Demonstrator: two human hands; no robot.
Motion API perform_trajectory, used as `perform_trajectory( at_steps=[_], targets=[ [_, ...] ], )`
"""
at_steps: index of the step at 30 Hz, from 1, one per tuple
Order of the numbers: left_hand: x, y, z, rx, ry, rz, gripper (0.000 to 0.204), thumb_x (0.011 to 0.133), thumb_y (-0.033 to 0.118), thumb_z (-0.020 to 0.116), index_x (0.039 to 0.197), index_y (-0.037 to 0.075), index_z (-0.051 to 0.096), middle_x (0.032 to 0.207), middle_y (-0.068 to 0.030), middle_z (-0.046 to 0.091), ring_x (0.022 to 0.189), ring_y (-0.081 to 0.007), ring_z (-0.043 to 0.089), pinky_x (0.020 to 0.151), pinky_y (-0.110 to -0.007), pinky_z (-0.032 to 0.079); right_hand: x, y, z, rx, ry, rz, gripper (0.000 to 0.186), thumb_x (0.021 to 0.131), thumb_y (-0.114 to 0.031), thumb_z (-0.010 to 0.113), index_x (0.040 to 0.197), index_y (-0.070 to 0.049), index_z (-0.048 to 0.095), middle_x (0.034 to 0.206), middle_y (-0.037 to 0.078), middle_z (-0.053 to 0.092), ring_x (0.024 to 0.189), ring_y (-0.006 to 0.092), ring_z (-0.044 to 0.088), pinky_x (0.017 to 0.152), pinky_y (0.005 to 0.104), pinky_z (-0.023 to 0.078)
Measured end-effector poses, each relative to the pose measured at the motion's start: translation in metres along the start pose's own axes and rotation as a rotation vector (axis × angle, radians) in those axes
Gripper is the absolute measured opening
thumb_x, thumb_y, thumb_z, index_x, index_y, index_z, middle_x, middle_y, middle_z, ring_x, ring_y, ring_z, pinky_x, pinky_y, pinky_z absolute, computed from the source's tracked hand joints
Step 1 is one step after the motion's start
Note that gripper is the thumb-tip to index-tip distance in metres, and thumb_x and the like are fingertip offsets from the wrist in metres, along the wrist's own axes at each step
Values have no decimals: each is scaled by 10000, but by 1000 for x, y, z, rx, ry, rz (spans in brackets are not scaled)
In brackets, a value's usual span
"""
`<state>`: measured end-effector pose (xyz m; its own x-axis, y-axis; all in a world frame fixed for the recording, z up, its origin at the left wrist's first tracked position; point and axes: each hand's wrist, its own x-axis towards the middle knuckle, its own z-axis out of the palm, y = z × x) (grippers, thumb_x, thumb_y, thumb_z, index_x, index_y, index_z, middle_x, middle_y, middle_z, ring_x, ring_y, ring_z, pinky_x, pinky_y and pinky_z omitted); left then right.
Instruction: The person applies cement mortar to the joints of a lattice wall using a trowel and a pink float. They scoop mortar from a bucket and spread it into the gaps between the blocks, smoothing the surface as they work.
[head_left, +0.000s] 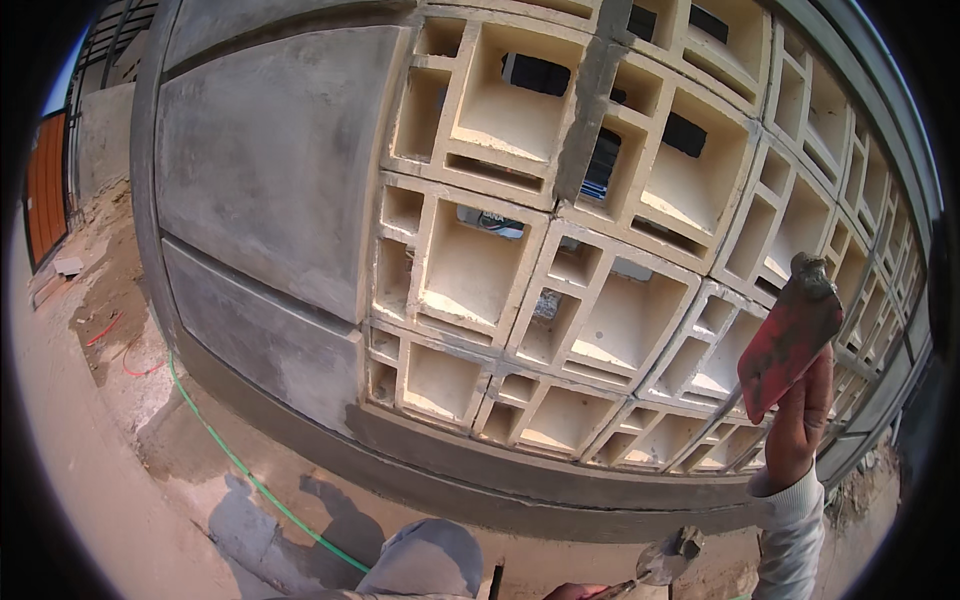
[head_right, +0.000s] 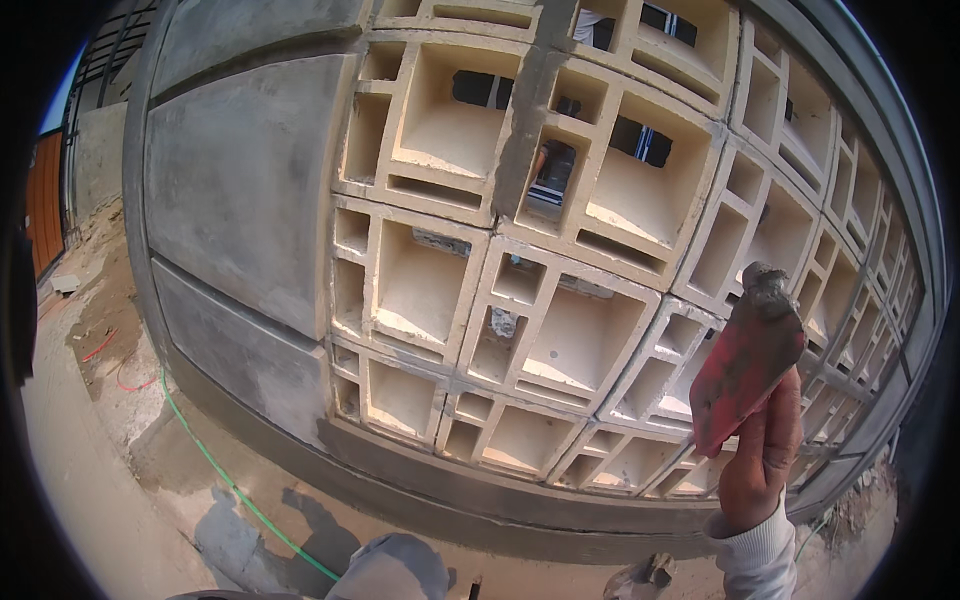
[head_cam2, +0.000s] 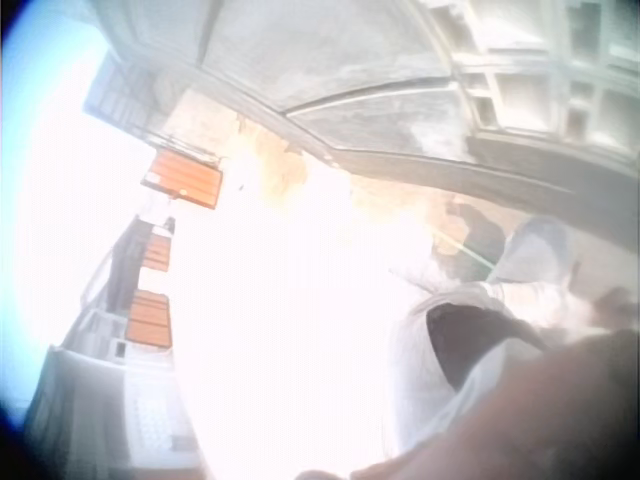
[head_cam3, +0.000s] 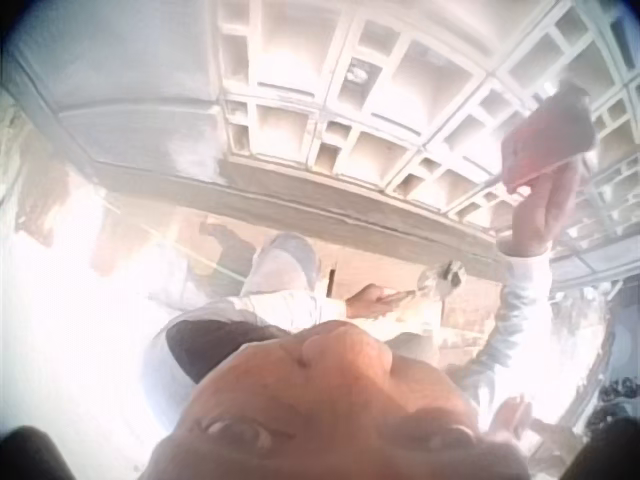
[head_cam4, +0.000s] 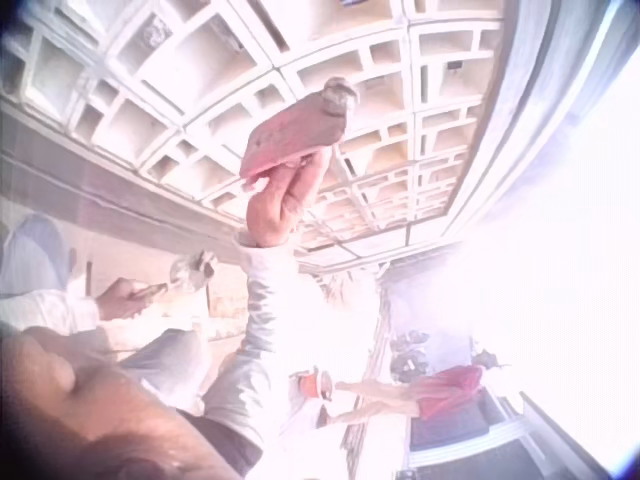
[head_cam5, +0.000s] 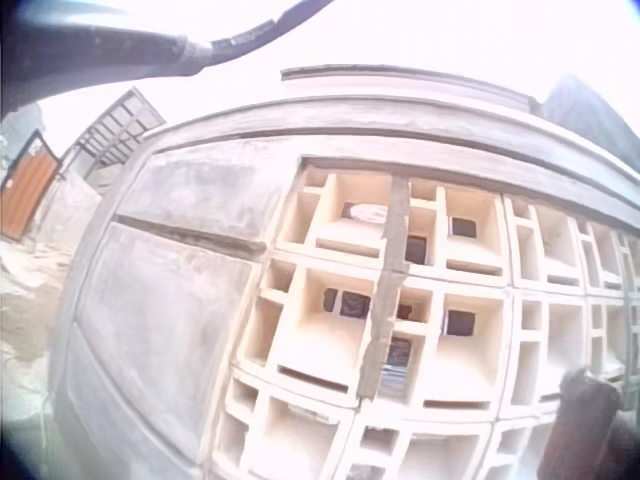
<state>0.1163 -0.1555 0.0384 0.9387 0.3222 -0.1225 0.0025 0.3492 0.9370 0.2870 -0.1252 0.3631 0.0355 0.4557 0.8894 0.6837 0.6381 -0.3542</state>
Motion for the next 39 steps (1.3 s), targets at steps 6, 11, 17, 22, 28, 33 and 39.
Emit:
perform_trajectory(
  at_steps=[6, 11, 17, 22, 28, 33, 39],
  targets=[
    [-11, 12, -29, -152, -53, 76, 447, 924, 175, 638, 1367, 110, 635, 839, 6, 683, 632, -69, 565, 556, -250, 478, 127, -18, 67, -450, -85, -258, 427, 1072, -42, 421, 1497, -65, 467, 1239, 109, 611, 1008, 148, 631, 808, 277, 539],
    [-5, -12, -49, -327, -86, 146, 413, 904, 139, 674, 1304, 45, 645, 854, 1, 673, 643, -76, 575, 571, -259, 468, 195, -30, 103, -819, -58, -582, 449, 1021, 18, 473, 1442, -113, 562, 1211, 136, 615, 996, 223, 682, 795, 348, 580],
    [-11, -5, -52, -264, -11, 106, 395, 892, 128, 709, 1276, 49, 659, 842, 2, 661, 633, -80, 578, 550, -270, 466, 239, -33, 103, -1143, -6, -698, 535, 948, 17, 584, 1413, -247, 595, 1176, 108, 621, 863, 309, 715, 742, 440, 593],
    [-6, -16, -52, -199, -22, 76, 376, 895, 119, 702, 1264, 53, 669, 827, -1, 663, 612, -82, 574, 542, -274, 471, 255, -43, 114, -1375, -13, -783, 538, 910, -20, 648, 1377, -284, 610, 1135, 82, 608, 861, 304, 703, 692, 434, 585],
    [-6, -14, -49, -226, -6, 70, 374, 896, 131, 709, 1261, 54, 678, 817, 1, 665, 605, -84, 575, 535, -274, 468, 259, -36, 122, -1515, -34, -816, 560, 858, -68, 708, 1363, -291, 611, 1132, 45, 600, 900, 276, 690, 670, 405, 585],
    [-4, -16, -47, -158, 49, 74, 363, 893, 165, 723, 1240, 60, 692, 809, 0, 671, 599, -86, 581, 535, -275, 470, 240, -42, 94, -1613, -90, -796, 540, 850, -65, 714, 1334, -288, 626, 1109, 13, 608, 890, 257, 687, 672, 393, 592],
    [2, -23, -52, -110, 58, 88, 320, 889, 182, 728, 1182, 55, 711, 762, -3, 672, 577, -91, 582, 526, -282, 471, 248, -86, 98, -1470, 14, -699, 291, 942, -156, 628, 1222, -199, 696, 973, 54, 659, 757, 251, 693, 688, 373, 571]
  ],
)
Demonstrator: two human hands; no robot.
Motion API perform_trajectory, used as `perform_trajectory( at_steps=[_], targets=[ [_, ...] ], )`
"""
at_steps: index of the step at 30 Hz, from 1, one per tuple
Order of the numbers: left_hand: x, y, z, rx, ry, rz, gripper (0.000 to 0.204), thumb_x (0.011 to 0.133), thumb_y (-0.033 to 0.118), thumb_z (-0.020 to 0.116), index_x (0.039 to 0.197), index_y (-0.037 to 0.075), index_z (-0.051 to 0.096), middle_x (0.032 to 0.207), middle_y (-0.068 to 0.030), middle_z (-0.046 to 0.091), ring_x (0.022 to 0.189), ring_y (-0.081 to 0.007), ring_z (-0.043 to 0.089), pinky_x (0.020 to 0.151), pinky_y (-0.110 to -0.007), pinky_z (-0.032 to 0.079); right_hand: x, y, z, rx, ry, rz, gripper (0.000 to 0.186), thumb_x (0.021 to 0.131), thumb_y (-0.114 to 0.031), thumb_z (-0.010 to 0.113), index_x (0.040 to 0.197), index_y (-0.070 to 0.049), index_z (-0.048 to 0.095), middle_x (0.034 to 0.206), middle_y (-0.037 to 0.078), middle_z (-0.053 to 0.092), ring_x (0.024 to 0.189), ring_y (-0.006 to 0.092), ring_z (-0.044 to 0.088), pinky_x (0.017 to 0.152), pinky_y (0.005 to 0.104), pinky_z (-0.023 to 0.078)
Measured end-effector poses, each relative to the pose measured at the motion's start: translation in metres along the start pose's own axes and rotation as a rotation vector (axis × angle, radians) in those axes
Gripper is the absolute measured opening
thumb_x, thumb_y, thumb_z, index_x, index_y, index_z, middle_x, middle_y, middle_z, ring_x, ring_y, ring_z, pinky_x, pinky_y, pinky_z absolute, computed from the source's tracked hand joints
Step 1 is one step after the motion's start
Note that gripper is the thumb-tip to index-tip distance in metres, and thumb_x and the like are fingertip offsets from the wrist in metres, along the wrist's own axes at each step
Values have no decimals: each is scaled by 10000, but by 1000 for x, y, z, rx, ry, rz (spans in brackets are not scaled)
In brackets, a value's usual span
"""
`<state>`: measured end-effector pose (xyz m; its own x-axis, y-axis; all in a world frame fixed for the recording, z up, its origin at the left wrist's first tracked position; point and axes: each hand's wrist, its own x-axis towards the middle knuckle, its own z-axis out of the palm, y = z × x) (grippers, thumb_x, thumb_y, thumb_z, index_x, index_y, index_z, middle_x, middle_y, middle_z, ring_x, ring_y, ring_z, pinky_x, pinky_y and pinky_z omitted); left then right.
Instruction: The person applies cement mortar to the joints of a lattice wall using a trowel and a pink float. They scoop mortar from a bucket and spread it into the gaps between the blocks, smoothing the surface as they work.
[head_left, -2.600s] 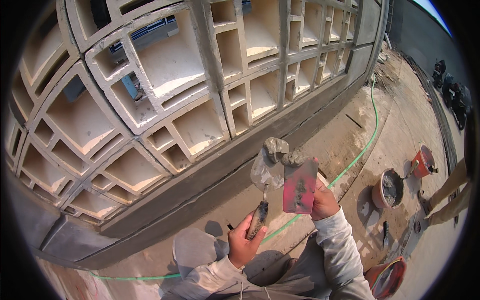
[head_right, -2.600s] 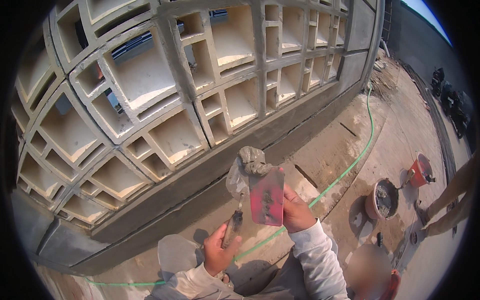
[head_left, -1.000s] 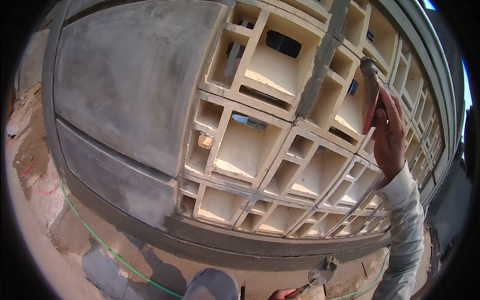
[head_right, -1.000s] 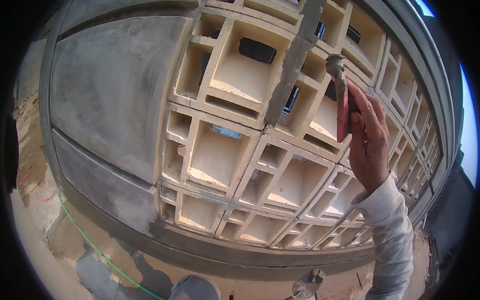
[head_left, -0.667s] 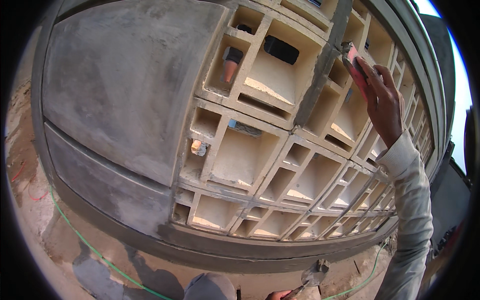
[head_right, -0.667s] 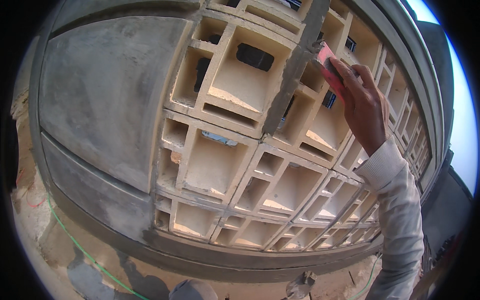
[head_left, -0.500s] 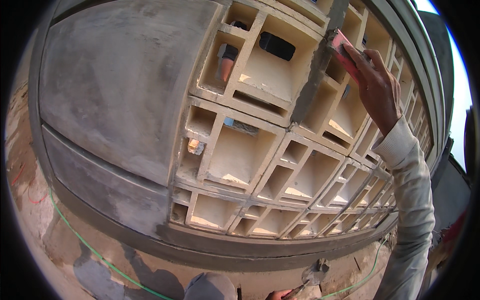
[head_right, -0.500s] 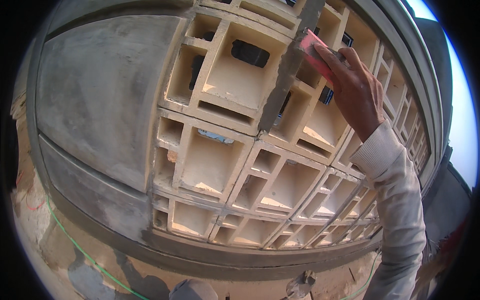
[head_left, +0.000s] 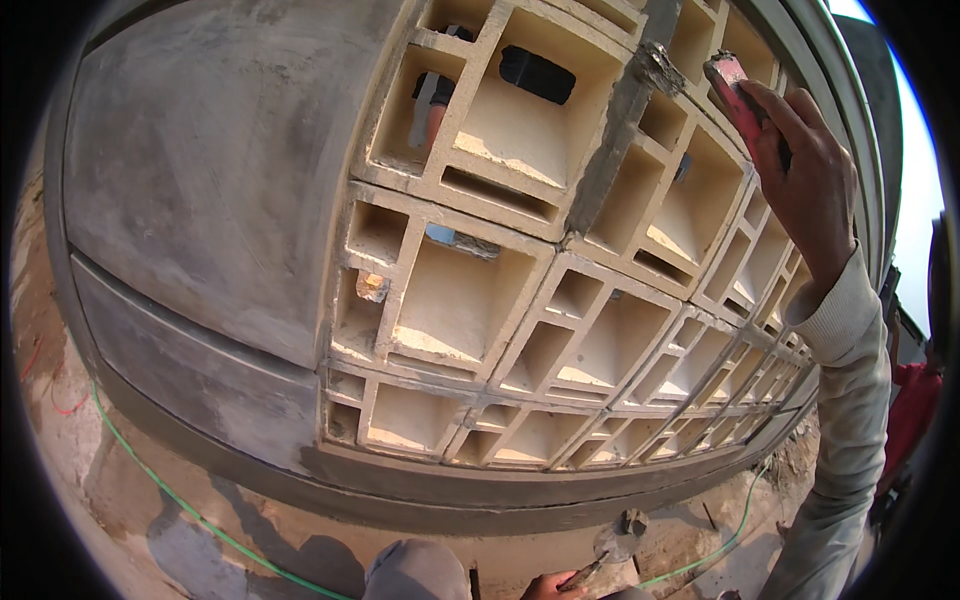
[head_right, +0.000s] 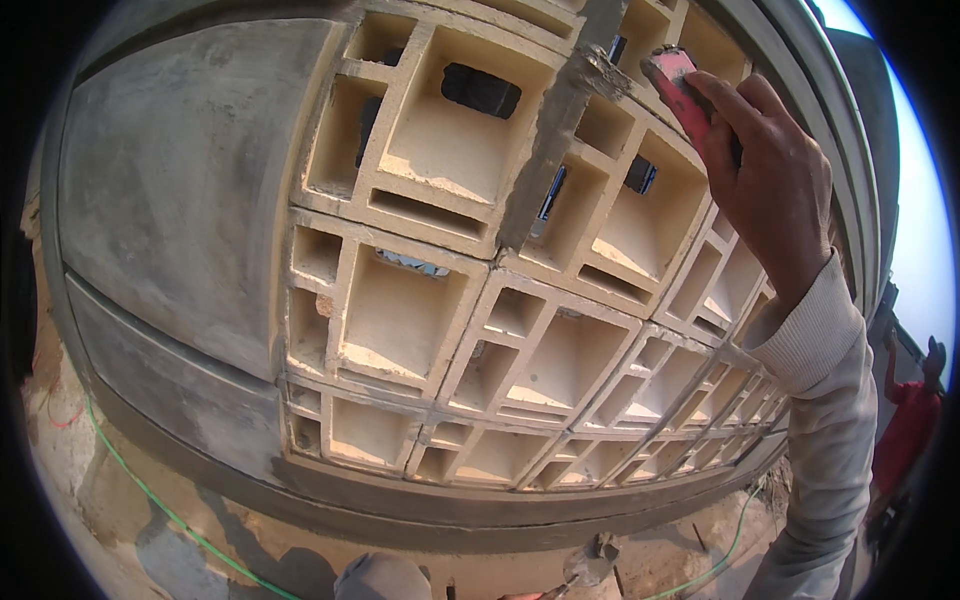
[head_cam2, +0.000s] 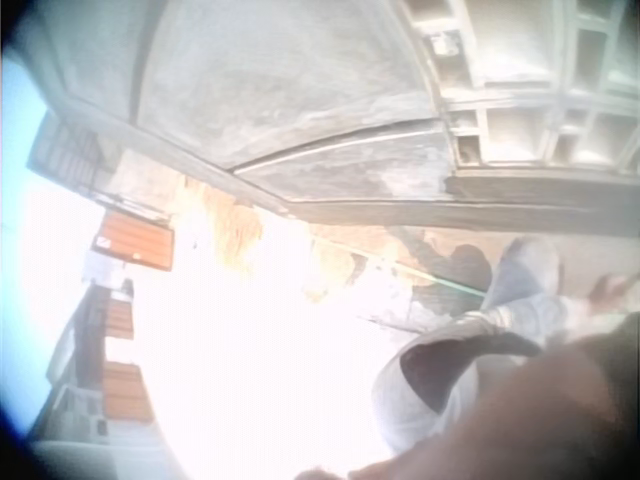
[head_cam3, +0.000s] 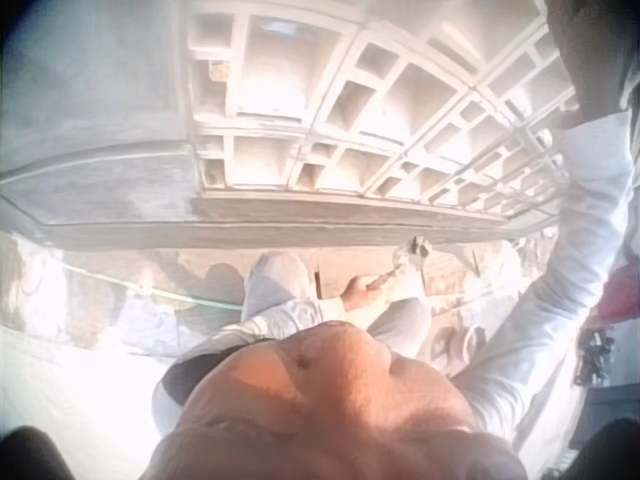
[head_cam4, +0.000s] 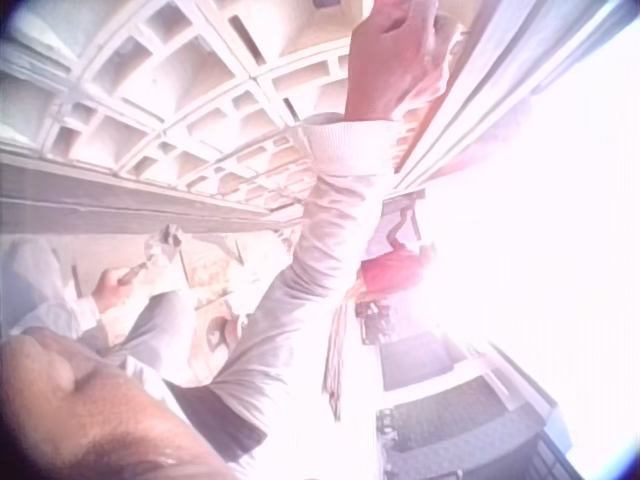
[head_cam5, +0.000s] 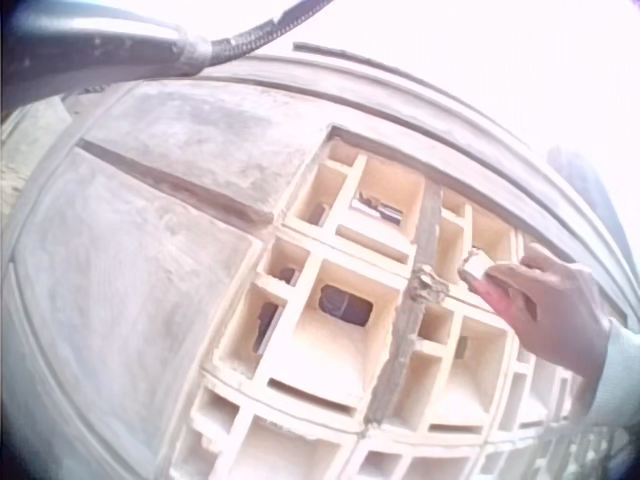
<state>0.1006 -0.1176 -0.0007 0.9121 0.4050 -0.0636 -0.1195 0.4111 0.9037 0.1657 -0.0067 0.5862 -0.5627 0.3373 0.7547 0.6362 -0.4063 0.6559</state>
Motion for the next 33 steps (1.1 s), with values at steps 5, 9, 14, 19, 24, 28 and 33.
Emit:
perform_trajectory(
  at_steps=[5, 9, 14, 19, 24, 28, 33],
  targets=[
    [2, -4, 4, 3, -4, 21, 300, 892, 156, 718, 1166, 34, 706, 794, -24, 683, 621, -99, 603, 557, -291, 490, 62, 20, 1, 236, -92, 23, 304, 1015, -214, 541, 1250, -89, 690, 1028, 159, 710, 833, 258, 700, 787, 374, 551],
    [4, -16, 7, -137, -8, 42, 292, 896, 130, 707, 1165, 15, 700, 816, -40, 685, 653, -108, 613, 582, -301, 502, 98, -73, -45, 369, -466, 396, 259, 945, -239, 597, 986, -55, 775, 767, 149, 699, 707, 219, 669, 636, 362, 505],
    [-5, 4, 7, 20, -49, -21, 288, 878, 162, 755, 1119, 12, 702, 778, -37, 675, 622, -121, 604, 561, -307, 495, 97, -15, 6, -10, -429, 56, 290, 992, -213, 546, 1164, -81, 738, 1032, 153, 728, 823, 248, 703, 769, 363, 546],
    [-10, 7, 5, 93, 25, -37, 297, 855, 208, 798, 1065, 19, 707, 727, -40, 664, 590, -124, 594, 538, -312, 484, 84, -49, 3, 185, -512, 51, 292, 1004, -166, 528, 1186, -74, 737, 1066, 161, 726, 845, 258, 710, 817, 351, 550],
    [-9, 7, 2, 154, 48, 52, 285, 851, 217, 797, 1041, 24, 709, 705, -46, 658, 589, -125, 599, 542, -322, 487, 55, -54, -2, 239, -643, -258, 282, 1013, -146, 531, 1188, -62, 736, 982, 135, 730, 807, 196, 699, 774, 305, 550],
    [-10, 11, 0, 88, 54, -31, 319, 843, 214, 794, 1086, 24, 714, 707, -45, 666, 595, -124, 604, 554, -324, 496, 44, -78, -25, 511, -704, 222, 284, 1024, -147, 529, 1175, -48, 748, 840, 99, 722, 681, 128, 677, 692, 280, 562],
    [-12, 16, 2, 96, 35, -16, 367, 824, 199, 799, 1137, 27, 717, 717, -46, 674, 597, -123, 606, 559, -322, 500, 39, -60, -7, 435, -305, 178, 290, 1011, -202, 534, 1199, -121, 740, 831, 133, 712, 690, 206, 692, 664, 351, 551]
  ],
)
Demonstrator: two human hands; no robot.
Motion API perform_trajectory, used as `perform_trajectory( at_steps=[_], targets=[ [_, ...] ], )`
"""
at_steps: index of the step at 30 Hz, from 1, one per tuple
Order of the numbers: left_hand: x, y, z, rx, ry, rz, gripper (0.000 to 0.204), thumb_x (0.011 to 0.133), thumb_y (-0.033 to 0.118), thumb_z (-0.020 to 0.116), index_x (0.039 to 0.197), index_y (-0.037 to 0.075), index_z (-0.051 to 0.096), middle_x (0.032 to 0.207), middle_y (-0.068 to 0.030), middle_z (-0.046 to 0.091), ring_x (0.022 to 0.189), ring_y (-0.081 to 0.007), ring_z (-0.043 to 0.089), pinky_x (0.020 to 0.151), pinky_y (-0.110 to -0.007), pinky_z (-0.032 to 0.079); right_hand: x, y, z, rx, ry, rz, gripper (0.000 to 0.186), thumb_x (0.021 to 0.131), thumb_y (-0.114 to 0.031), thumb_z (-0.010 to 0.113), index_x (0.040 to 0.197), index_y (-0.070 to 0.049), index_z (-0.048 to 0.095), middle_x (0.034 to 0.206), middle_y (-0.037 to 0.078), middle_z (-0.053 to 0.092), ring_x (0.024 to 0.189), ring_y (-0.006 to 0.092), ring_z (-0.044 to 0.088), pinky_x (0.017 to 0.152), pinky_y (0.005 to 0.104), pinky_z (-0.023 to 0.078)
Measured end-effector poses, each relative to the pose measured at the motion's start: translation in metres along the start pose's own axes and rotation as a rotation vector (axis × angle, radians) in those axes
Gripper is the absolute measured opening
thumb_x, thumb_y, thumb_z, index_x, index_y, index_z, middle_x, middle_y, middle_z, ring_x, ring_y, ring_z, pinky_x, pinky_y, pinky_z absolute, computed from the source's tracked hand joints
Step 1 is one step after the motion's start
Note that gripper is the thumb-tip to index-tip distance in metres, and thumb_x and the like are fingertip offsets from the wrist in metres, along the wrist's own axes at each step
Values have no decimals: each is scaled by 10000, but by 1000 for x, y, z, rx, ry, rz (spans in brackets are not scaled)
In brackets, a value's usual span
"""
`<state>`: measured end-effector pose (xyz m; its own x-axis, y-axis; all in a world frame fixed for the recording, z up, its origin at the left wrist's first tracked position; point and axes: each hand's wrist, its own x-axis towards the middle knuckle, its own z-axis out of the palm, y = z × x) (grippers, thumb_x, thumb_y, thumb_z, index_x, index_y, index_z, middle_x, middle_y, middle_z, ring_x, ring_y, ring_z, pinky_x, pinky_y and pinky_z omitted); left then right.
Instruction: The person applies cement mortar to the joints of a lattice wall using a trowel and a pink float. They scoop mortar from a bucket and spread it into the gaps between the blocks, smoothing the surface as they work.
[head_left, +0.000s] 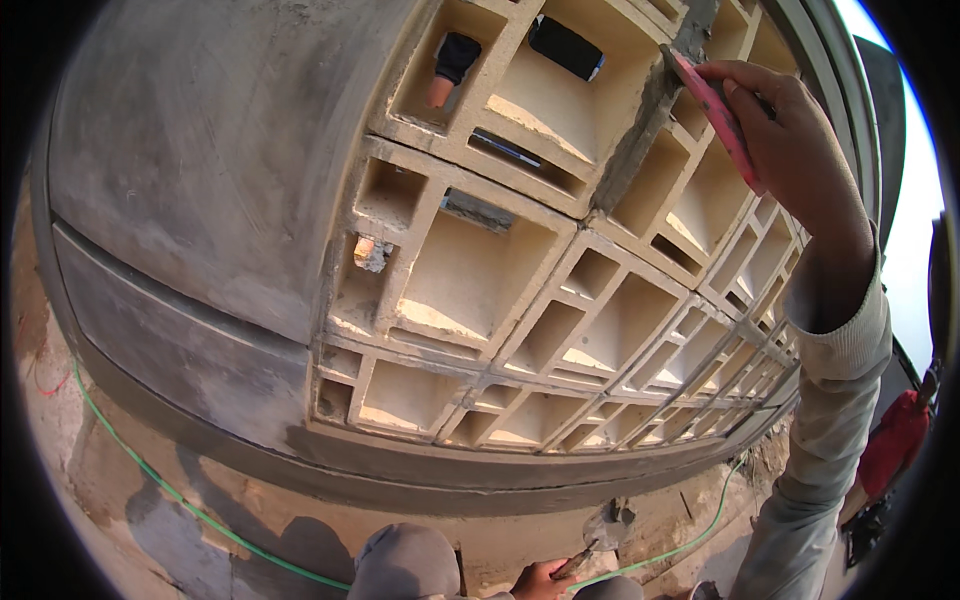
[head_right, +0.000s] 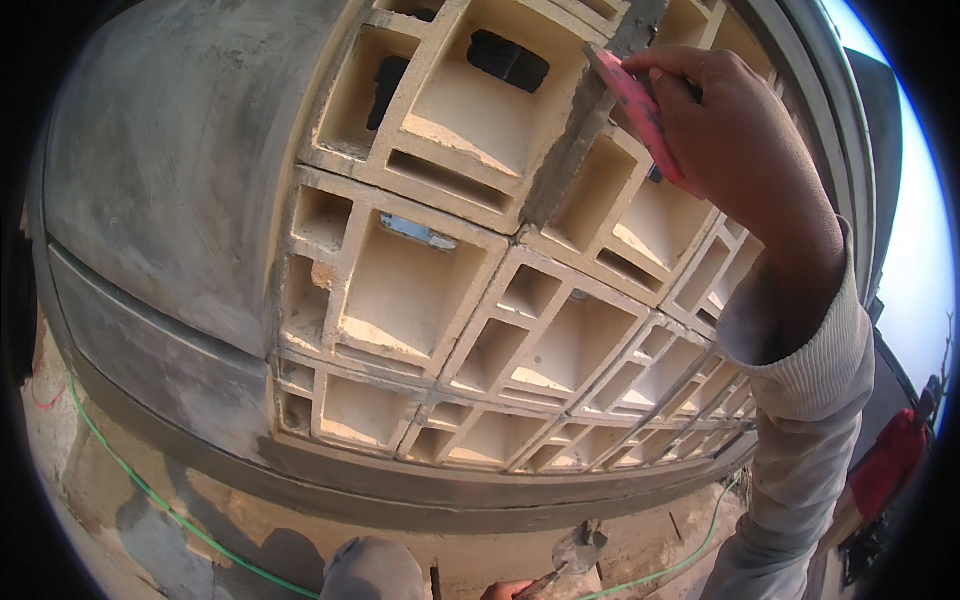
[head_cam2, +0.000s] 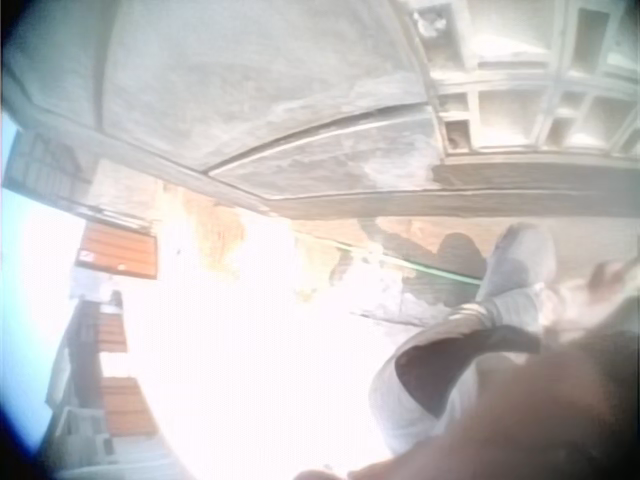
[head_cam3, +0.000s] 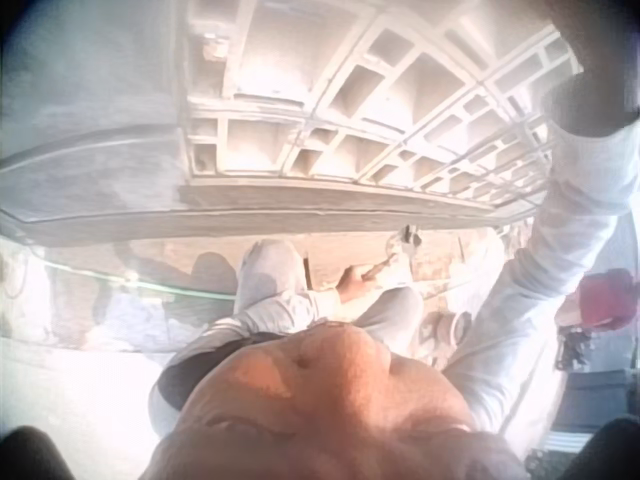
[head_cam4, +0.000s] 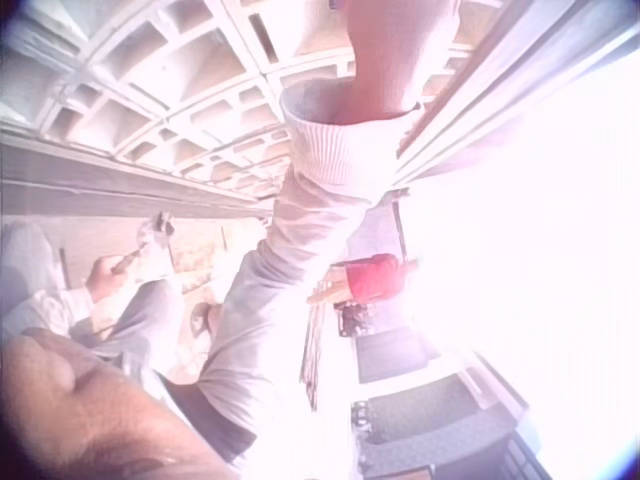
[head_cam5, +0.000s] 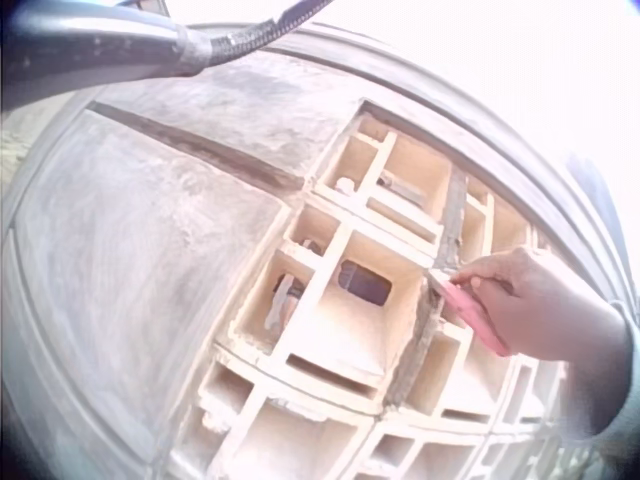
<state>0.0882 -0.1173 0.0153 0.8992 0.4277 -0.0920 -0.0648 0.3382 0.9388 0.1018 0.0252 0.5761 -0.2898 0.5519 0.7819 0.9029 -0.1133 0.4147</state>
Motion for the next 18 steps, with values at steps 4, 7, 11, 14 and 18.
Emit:
perform_trajectory(
  at_steps=[4, 7, 11, 14, 18],
  targets=[
    [6, -14, 1, 20, 24, -6, 350, 817, 182, 793, 1121, 25, 721, 749, -49, 689, 631, -123, 624, 580, -324, 510, -29, -16, 53, -296, 221, -70, 283, 994, -152, 560, 1235, -127, 706, 833, 133, 578, 732, 303, 643, 685, 418, 506],
    [9, -16, 4, -17, 40, 41, 337, 818, 167, 782, 1117, 23, 721, 776, -54, 702, 666, -125, 639, 600, -324, 517, -62, -20, 91, -259, 301, -80, 317, 942, -121, 648, 1253, -154, 696, 892, 118, 556, 662, 294, 632, 586, 419, 527],
    [7, -14, 3, -45, 46, 17, 316, 829, 150, 746, 1116, 21, 719, 815, -62, 717, 713, -127, 653, 633, -327, 526, -104, -23, 94, -289, 139, -78, 427, 876, -109, 716, 1292, -154, 629, 1030, 128, 534, 643, 294, 675, 548, 417, 572],
    [8, -14, 1, -38, 74, 28, 308, 839, 147, 719, 1121, 22, 717, 833, -66, 723, 726, -128, 655, 645, -328, 530, -96, -30, 60, -159, 92, -19, 262, 914, -124, 672, 1168, -144, 732, 843, 103, 561, 652, 277, 639, 593, 414, 520],
    [11, -23, 7, -1, 118, 101, 298, 850, 156, 711, 1116, 24, 714, 808, -58, 715, 708, -131, 647, 636, -330, 525, -46, -11, 22, -228, 229, 26, 255, 981, -213, 577, 1162, -161, 748, 845, 127, 609, 752, 315, 655, 715, 437, 518]
  ],
)
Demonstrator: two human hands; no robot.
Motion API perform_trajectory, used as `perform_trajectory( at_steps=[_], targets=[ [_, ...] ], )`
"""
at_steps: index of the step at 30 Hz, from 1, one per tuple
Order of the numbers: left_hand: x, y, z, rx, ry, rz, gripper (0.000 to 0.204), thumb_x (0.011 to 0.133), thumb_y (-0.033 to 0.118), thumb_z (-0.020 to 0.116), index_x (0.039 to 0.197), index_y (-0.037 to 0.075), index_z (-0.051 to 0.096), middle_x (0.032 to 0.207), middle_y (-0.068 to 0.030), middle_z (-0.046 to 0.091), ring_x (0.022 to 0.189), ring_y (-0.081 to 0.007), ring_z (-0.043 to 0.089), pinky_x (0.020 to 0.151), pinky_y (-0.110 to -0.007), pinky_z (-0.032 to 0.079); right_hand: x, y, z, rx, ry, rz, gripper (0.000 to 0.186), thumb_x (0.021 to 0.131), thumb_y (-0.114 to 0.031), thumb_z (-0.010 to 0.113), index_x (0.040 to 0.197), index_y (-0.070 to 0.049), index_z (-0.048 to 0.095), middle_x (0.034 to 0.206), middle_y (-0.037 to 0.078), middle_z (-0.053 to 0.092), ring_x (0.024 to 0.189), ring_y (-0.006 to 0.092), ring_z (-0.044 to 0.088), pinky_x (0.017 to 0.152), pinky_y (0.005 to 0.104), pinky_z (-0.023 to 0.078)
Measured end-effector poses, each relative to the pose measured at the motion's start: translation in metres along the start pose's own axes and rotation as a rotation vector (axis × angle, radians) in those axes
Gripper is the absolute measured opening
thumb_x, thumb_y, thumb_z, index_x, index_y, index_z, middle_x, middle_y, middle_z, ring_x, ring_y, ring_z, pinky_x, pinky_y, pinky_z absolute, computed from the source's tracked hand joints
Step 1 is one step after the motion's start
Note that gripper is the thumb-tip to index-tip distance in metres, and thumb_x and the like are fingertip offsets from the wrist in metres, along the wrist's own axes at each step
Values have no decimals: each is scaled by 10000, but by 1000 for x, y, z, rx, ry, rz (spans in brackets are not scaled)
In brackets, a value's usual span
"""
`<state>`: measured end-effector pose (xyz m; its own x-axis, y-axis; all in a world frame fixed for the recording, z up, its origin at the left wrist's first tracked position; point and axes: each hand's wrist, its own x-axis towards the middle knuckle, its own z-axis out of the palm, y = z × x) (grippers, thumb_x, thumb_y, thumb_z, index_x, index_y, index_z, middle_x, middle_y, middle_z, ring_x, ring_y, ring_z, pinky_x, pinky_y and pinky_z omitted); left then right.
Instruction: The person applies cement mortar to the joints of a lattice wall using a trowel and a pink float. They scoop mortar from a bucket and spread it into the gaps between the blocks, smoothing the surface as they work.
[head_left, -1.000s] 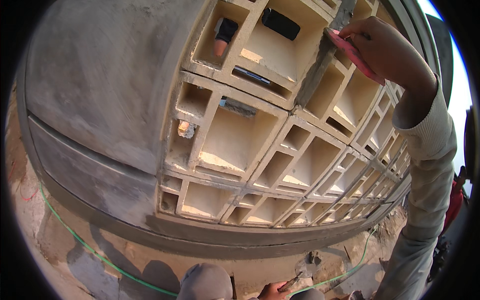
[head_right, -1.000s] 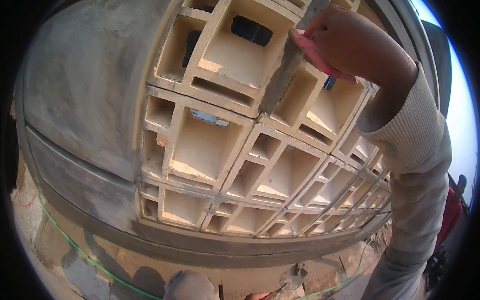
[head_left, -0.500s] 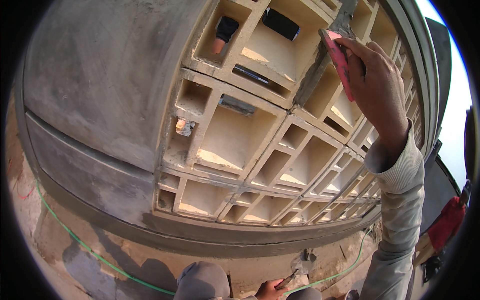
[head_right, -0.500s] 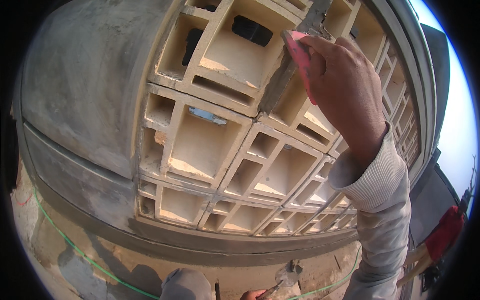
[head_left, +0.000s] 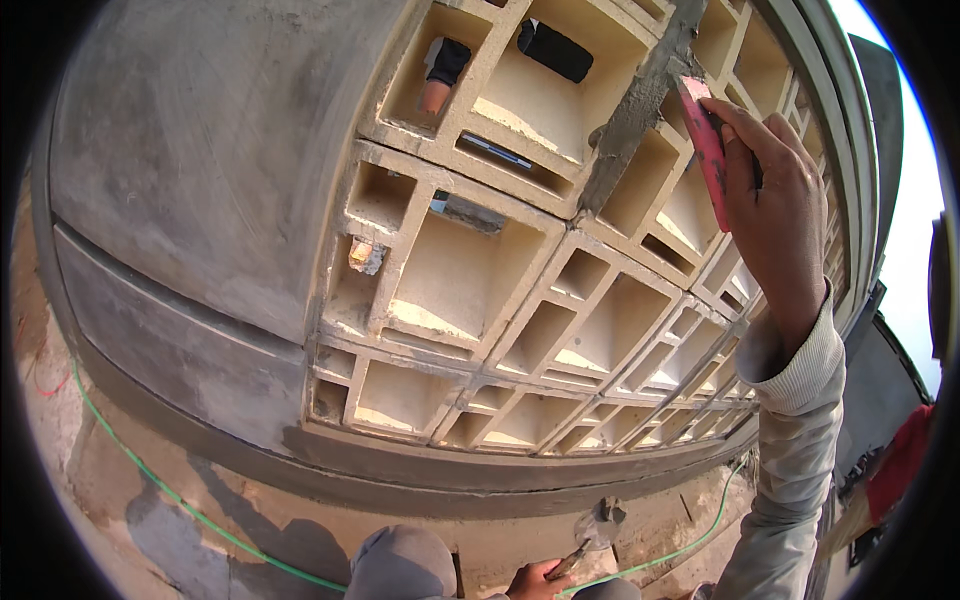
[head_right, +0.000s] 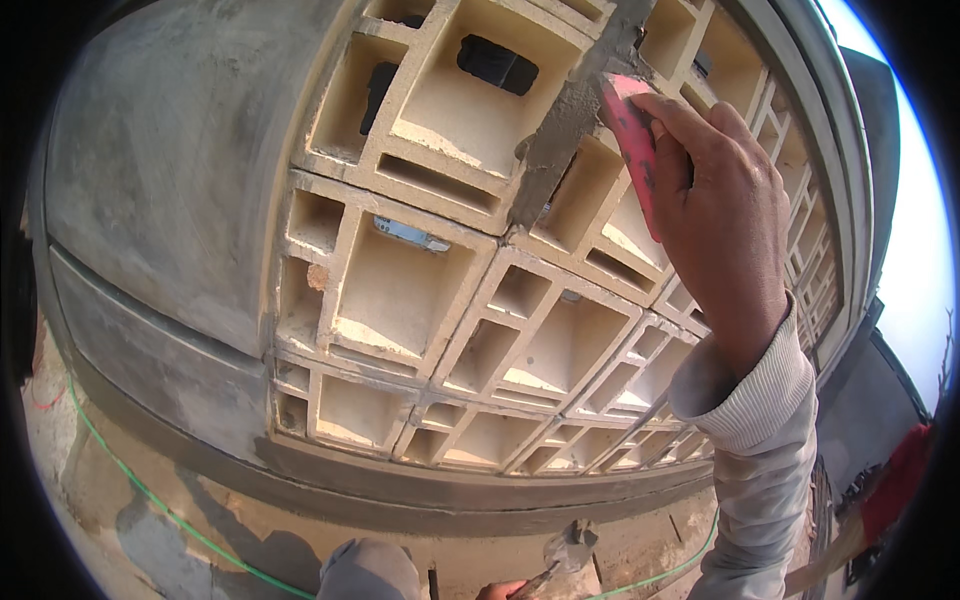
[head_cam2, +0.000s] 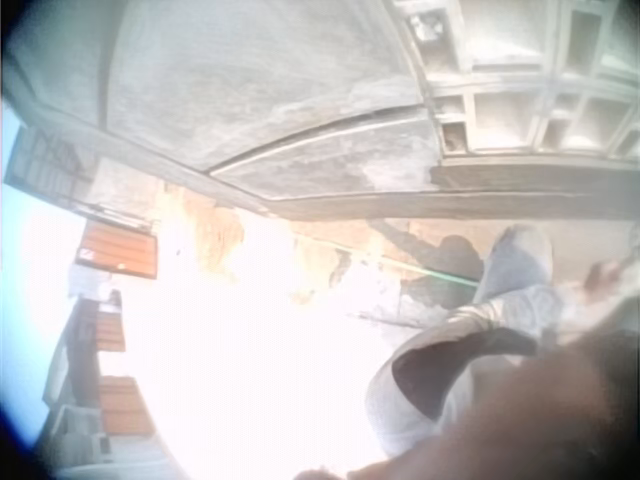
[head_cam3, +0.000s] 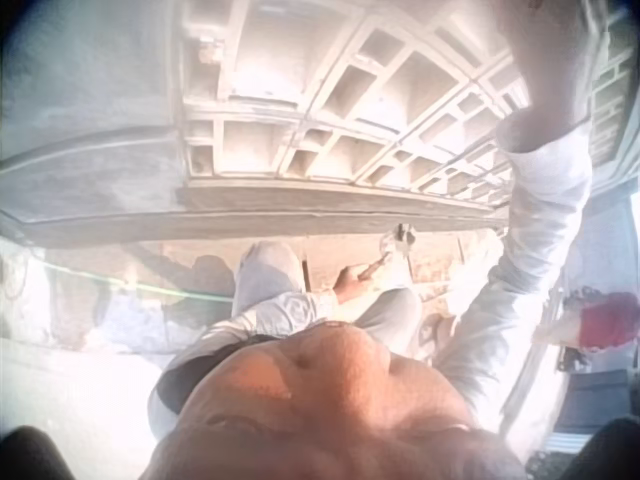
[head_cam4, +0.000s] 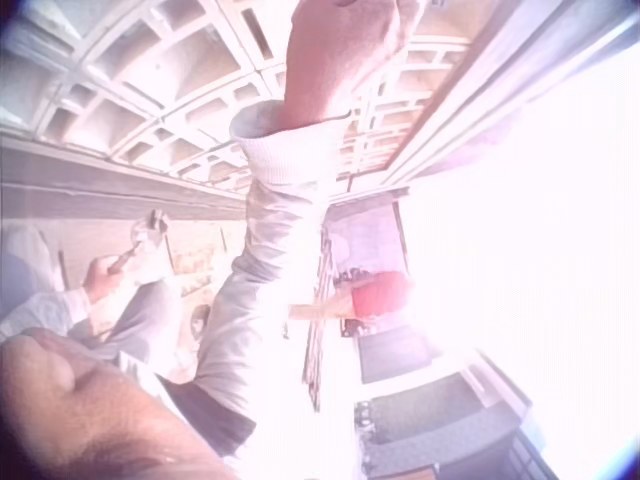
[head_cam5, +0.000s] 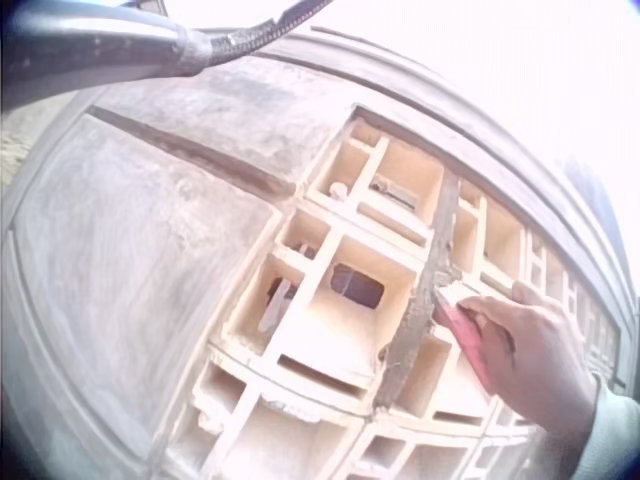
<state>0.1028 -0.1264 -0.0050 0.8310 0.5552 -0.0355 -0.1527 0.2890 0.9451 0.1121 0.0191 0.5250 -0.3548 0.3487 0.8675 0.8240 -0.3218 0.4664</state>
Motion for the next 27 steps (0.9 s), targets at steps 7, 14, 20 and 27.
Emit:
perform_trajectory(
  at_steps=[7, 14, 20, 27],
  targets=[
    [1, 1, -2, -7, -80, -115, 286, 848, 187, 745, 1096, 46, 721, 738, -31, 674, 629, -109, 603, 570, -322, 495, 49, 5, 15, -160, 4, -121, 310, 990, -216, 492, 1140, -137, 752, 944, 139, 713, 944, 337, 691, 872, 458, 539],
    [-1, 12, -4, 71, -98, -148, 339, 819, 225, 796, 1102, 55, 723, 726, -51, 681, 617, -118, 610, 568, -324, 498, -12, -32, -3, -12, -396, -93, 261, 950, -143, 578, 1150, -107, 742, 896, 160, 660, 849, 349, 668, 781, 446, 519],
    [-4, 12, -3, 57, -44, -59, 354, 810, 229, 794, 1101, 42, 720, 767, -67, 700, 685, -153, 645, 634, -351, 525, 1, -19, -38, 427, -658, 115, 273, 987, -130, 525, 1106, -46, 756, 834, 133, 703, 712, 195, 679, 710, 337, 544],
    [-2, 3, -3, 146, -70, -63, 351, 809, 248, 788, 1076, 32, 715, 819, -122, 722, 738, -197, 674, 673, -366, 532, 73, -66, -73, -185, -714, -194, 274, 965, -244, 625, 1123, -48, 734, 932, 108, 724, 820, 196, 686, 723, 339, 536]
  ],
)
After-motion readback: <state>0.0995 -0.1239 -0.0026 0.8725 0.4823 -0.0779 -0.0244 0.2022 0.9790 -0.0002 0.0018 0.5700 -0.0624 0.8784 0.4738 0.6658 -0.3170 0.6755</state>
